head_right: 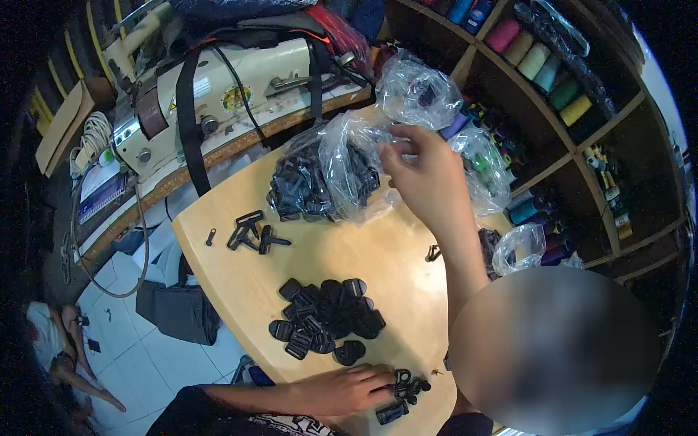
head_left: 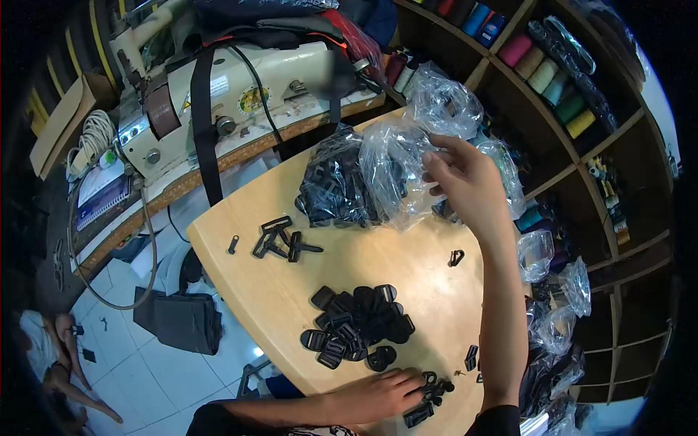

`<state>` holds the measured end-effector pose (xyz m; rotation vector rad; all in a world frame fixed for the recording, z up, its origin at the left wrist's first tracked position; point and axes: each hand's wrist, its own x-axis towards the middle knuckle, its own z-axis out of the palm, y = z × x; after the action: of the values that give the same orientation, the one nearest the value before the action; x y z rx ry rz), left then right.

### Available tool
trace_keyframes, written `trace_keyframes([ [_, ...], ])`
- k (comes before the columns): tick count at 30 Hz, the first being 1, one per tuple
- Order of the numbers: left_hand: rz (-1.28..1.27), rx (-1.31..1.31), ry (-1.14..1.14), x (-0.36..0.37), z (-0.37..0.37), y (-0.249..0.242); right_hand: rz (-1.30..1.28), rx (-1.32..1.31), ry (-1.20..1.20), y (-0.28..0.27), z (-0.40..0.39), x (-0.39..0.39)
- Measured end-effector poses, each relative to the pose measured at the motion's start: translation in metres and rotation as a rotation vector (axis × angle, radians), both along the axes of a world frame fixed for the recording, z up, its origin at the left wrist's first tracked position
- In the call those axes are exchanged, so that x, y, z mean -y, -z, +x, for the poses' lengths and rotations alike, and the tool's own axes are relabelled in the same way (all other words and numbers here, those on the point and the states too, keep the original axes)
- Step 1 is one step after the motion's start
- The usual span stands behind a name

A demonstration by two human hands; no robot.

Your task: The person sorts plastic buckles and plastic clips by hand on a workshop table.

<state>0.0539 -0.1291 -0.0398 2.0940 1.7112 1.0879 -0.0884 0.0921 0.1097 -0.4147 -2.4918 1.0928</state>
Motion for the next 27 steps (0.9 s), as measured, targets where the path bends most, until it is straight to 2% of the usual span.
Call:
trace_keyframes([
  [6, 0.044, -0.033, -0.023, 0.000, 0.001, -0.002, 0.001, 0.005, 0.041, -0.014, 0.074, -0.001],
  [8, 0.087, -0.075, -0.057, 0.001, 0.003, -0.002, 0.110, 0.160, 0.087, -0.015, 0.116, -0.005],
  [10, 0.136, -0.064, -0.063, 0.003, 0.000, -0.007, -0.115, 0.220, 0.051, -0.008, 0.160, 0.001],
  [14, 0.042, -0.137, -0.054, 0.006, -0.001, -0.012, -0.211, 0.388, -0.015, 0.013, 0.237, 0.016],
  [16, 0.097, -0.072, -0.122, 0.005, 0.003, 0.000, 0.059, 0.409, -0.057, 0.019, 0.260, 0.028],
  [17, 0.082, -0.102, -0.150, 0.008, 0.003, -0.005, 0.094, 0.354, -0.036, 0.025, 0.268, 0.036],
  [18, 0.072, -0.142, -0.181, 0.007, 0.000, -0.012, -0.035, 0.364, 0.009, 0.029, 0.277, 0.042],
  [20, 0.047, 0.363, -0.259, 0.002, 0.001, -0.014, -0.097, 0.377, 0.040, 0.039, 0.287, 0.058],
  [22, -0.173, 0.796, -0.320, 0.002, 0.003, -0.018, -0.134, 0.322, 0.054, 0.051, 0.293, 0.071],
  [24, -0.197, 1.178, -0.359, 0.000, 0.000, -0.024, -0.176, 0.293, 0.074, 0.050, 0.294, 0.084],
  [27, -0.155, 1.161, -0.324, 0.000, 0.000, -0.039, -0.334, 0.213, 0.116, 0.062, 0.297, 0.095],
])
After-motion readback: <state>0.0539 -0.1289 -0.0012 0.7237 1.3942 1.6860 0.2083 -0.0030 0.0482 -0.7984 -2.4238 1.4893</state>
